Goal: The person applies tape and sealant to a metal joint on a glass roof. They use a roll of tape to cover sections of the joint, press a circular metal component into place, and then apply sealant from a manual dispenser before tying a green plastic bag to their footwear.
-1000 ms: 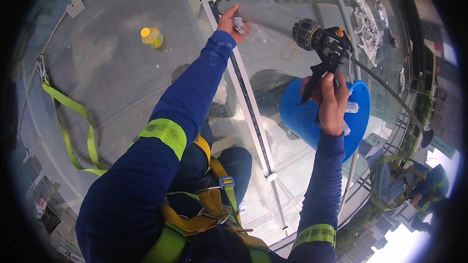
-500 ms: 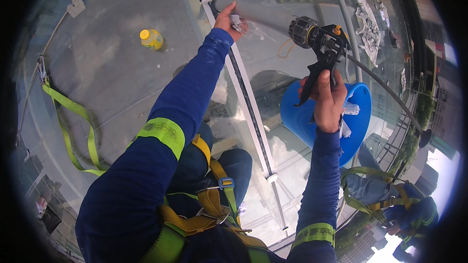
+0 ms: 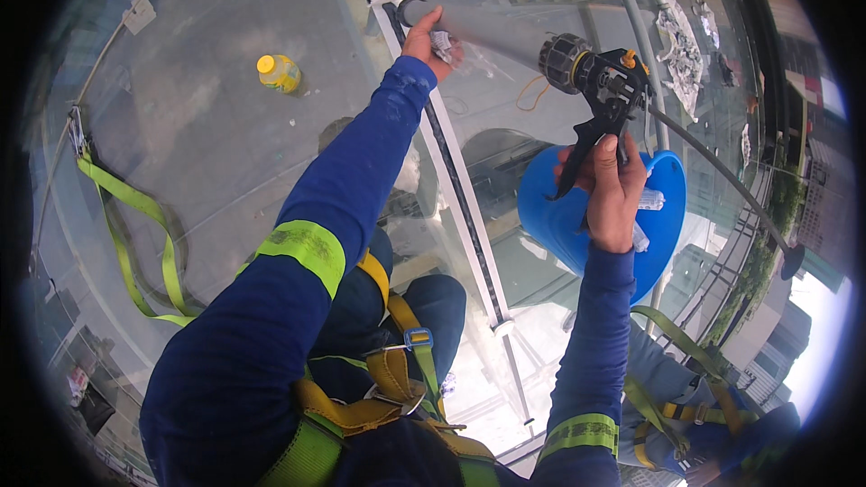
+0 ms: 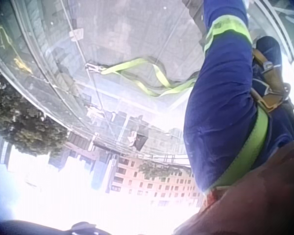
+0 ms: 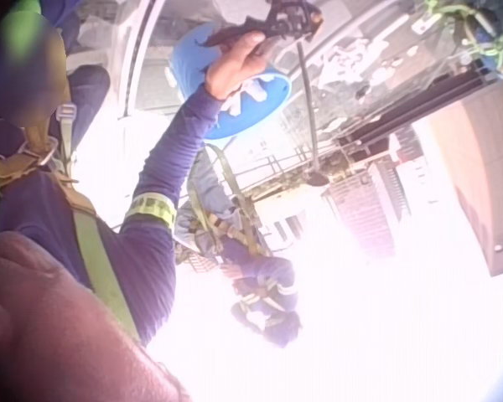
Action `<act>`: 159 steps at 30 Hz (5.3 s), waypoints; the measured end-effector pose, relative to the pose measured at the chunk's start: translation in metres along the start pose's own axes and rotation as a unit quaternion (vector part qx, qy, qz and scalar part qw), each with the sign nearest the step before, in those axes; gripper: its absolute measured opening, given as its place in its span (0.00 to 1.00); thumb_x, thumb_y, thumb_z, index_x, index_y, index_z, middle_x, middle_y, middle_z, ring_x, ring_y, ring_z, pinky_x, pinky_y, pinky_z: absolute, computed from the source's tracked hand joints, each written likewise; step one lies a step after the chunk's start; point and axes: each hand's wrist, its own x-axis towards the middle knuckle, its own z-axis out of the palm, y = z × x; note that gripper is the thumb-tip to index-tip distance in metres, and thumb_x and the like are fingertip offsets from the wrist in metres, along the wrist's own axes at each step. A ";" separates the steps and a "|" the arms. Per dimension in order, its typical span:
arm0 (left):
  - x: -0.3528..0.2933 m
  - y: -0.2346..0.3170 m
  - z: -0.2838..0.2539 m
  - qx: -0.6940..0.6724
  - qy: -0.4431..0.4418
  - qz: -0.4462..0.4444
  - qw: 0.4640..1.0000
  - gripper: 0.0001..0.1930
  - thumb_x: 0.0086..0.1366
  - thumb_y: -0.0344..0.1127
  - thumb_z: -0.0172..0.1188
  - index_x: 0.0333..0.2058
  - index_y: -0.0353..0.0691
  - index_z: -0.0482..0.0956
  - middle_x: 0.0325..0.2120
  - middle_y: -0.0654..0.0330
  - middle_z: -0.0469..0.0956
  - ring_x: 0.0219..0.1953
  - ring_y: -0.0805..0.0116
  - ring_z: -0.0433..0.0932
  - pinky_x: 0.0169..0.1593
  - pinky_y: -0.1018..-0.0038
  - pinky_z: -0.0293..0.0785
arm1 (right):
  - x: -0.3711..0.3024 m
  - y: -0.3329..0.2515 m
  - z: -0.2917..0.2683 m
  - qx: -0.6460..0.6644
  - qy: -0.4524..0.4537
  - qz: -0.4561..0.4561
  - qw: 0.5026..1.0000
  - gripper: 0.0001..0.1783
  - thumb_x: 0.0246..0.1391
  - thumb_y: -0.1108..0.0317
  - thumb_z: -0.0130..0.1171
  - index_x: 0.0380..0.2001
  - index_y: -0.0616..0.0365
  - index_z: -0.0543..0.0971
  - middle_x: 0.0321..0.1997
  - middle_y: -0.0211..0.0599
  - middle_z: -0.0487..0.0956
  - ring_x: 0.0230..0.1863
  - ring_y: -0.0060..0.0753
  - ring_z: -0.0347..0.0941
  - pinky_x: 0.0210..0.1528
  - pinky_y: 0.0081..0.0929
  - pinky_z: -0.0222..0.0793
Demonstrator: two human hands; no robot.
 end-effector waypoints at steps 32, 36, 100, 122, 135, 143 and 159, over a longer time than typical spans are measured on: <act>-0.158 -0.200 -0.055 -0.039 0.067 -0.166 0.983 0.13 0.63 0.50 0.65 0.33 0.48 0.77 0.24 0.64 0.76 0.22 0.69 0.72 0.22 0.71 0.64 | -0.202 0.020 -0.119 -0.113 0.068 0.134 0.982 0.39 0.62 0.35 0.52 0.53 0.66 0.74 0.16 0.28 0.70 0.13 0.18 0.65 0.15 0.18 0.58; -0.174 -0.223 -0.073 -0.051 0.048 -0.196 0.978 0.13 0.63 0.50 0.65 0.33 0.48 0.77 0.24 0.65 0.77 0.23 0.69 0.73 0.23 0.72 0.65 | -0.231 0.031 -0.121 -0.053 0.087 0.135 0.986 0.40 0.63 0.35 0.51 0.54 0.67 0.72 0.21 0.35 0.75 0.18 0.24 0.73 0.22 0.21 0.69; -0.391 -0.487 -0.185 0.381 0.127 -0.526 0.750 0.12 0.62 0.49 0.64 0.37 0.50 0.78 0.31 0.66 0.81 0.32 0.69 0.80 0.29 0.70 0.73 | -0.671 0.214 -0.063 0.140 0.490 0.237 0.827 0.26 0.64 0.67 0.59 0.59 0.66 0.63 0.39 0.47 0.79 0.37 0.32 0.80 0.37 0.29 0.79; -0.399 -0.506 -0.195 0.386 0.128 -0.544 0.734 0.15 0.61 0.49 0.64 0.39 0.48 0.78 0.33 0.63 0.81 0.33 0.66 0.81 0.31 0.69 0.76 | -0.684 0.216 -0.058 -0.021 0.536 0.082 0.840 0.39 0.61 0.87 0.52 0.72 0.61 0.53 0.51 0.57 0.79 0.40 0.39 0.83 0.33 0.32 0.83; -0.399 -0.478 -0.191 0.384 0.137 -0.519 0.751 0.17 0.59 0.50 0.66 0.41 0.48 0.77 0.35 0.64 0.81 0.37 0.66 0.80 0.34 0.68 0.77 | -0.684 0.220 -0.056 -0.014 0.535 0.169 0.828 0.36 0.60 0.84 0.56 0.70 0.66 0.57 0.43 0.47 0.83 0.27 0.22 0.77 0.27 0.21 0.75; -0.425 -0.468 -0.154 0.434 0.084 -0.497 0.747 0.21 0.56 0.50 0.70 0.44 0.48 0.77 0.35 0.64 0.80 0.38 0.66 0.80 0.36 0.67 0.75 | -0.723 0.290 -0.057 -0.128 0.549 0.328 0.758 0.18 0.56 0.69 0.68 0.47 0.67 0.78 0.32 0.43 0.84 0.20 0.27 0.75 0.26 0.26 0.72; -0.555 -0.528 -0.116 0.614 -0.259 -0.482 0.569 0.30 0.53 0.35 0.75 0.51 0.27 0.74 0.42 0.54 0.79 0.41 0.67 0.78 0.46 0.74 0.74 | -0.685 0.306 -0.059 -0.137 0.407 0.359 0.829 0.40 0.34 0.71 0.66 0.57 0.52 0.69 0.52 0.48 0.76 0.55 0.55 0.73 0.55 0.47 0.70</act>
